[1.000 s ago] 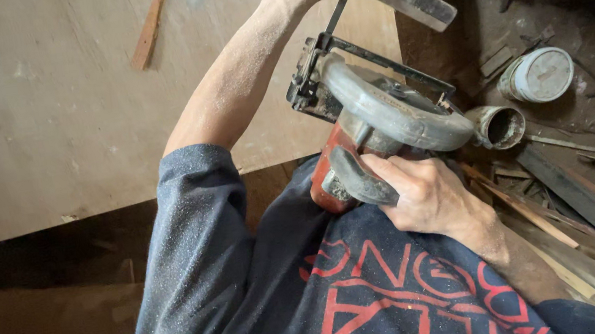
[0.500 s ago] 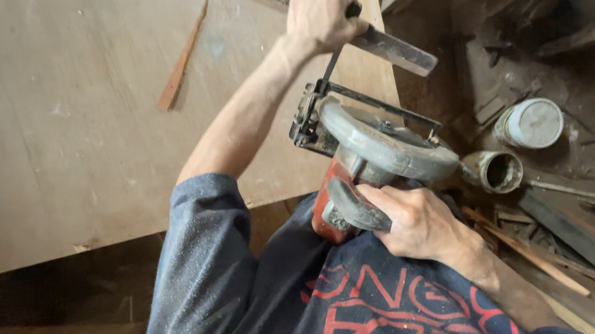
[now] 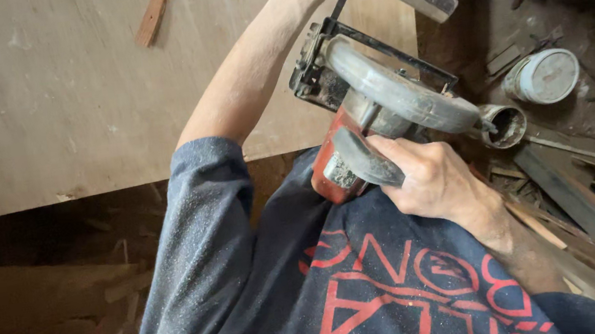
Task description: The person scrapes a large plywood sheet with a hammer, measures it with a tape measure, and then uses a circular saw to cut the sheet. The person adjusts the saw and guides it along the marked line to complete the cut.
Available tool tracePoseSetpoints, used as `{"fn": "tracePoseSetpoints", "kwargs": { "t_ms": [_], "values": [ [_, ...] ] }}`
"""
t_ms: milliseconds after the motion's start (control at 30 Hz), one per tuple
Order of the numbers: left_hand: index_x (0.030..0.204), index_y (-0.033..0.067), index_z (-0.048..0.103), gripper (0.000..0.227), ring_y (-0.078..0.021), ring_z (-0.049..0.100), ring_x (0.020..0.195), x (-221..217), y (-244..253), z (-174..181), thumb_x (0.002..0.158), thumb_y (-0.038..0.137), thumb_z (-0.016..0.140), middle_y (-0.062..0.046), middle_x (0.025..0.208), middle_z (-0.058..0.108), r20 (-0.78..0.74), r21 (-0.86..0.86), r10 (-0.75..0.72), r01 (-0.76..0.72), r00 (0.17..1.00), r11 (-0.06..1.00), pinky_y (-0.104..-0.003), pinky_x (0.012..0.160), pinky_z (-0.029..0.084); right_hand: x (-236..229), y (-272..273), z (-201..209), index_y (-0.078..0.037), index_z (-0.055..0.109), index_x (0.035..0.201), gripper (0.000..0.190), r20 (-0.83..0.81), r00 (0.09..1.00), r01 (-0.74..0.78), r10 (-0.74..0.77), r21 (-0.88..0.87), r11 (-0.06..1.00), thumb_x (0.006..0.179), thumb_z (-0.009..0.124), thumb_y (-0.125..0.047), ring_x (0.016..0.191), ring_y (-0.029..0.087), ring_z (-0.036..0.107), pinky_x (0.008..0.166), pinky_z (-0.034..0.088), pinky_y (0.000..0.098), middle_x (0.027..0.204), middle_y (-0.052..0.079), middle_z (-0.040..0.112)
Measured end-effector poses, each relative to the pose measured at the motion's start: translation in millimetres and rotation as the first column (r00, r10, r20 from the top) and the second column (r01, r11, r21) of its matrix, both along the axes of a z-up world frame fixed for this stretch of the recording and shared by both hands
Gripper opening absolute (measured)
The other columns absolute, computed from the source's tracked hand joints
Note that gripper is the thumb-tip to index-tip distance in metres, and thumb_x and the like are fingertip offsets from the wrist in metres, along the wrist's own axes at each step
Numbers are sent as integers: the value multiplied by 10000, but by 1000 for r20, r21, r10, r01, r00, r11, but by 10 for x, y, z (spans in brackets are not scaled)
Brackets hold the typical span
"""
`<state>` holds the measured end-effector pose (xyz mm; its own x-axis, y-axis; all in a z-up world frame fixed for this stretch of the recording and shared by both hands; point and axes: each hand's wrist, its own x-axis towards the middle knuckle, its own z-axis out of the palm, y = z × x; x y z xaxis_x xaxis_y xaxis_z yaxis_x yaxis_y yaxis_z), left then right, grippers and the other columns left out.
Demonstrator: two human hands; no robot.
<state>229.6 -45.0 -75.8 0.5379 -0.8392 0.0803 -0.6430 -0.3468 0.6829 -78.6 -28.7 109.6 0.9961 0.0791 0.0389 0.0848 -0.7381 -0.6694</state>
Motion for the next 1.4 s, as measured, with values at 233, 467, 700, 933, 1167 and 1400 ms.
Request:
{"fn": "tracePoseSetpoints", "kwargs": {
  "t_ms": [233,467,700,933,1167,1400],
  "values": [
    [1027,92,677,119,-315,631,901,-444,1004,3,935,122,747,-87,958,685,171,-573,371,-214,913,791,-437,798,515,70,-98,-49,30,611,1255,463,-7,999,51,-51,73,996,807,723,-3,932,369,748,768,617,394,1077,232,722],
    [958,94,687,244,-308,614,837,-1376,1795,-176,873,297,792,-105,864,613,111,-160,257,-238,960,958,-435,725,476,108,-218,-139,30,612,1236,444,-96,990,107,-98,87,990,808,719,-24,896,386,740,730,608,420,1017,242,729],
    [802,67,695,319,-316,678,760,-1436,1612,-235,869,378,720,-134,796,675,295,227,236,-308,926,924,-453,697,495,146,-272,-159,-19,619,1193,377,-101,992,87,-75,121,989,827,708,-37,864,407,731,699,598,448,950,236,725],
    [710,-4,749,512,-350,746,713,-1325,1385,-335,898,407,509,-247,731,757,-634,492,600,-345,488,799,-466,751,564,117,-338,-204,-22,602,1197,403,-130,987,106,-90,118,987,817,726,-68,863,419,724,694,593,463,941,240,724],
    [915,-13,767,552,-411,721,890,-668,1313,-270,927,486,532,-261,903,721,-257,350,558,-462,789,815,-496,822,540,40,-329,-139,2,596,1213,421,-87,993,87,-78,98,991,818,728,-63,816,397,736,670,606,433,956,232,730],
    [865,7,715,381,-192,734,748,-134,258,-252,971,358,613,-73,784,724,-785,21,66,-80,617,997,-357,682,600,20,-206,-70,29,599,1265,532,-64,998,17,-16,12,1000,761,754,-43,772,387,736,653,606,425,943,224,728]
  ]
}}
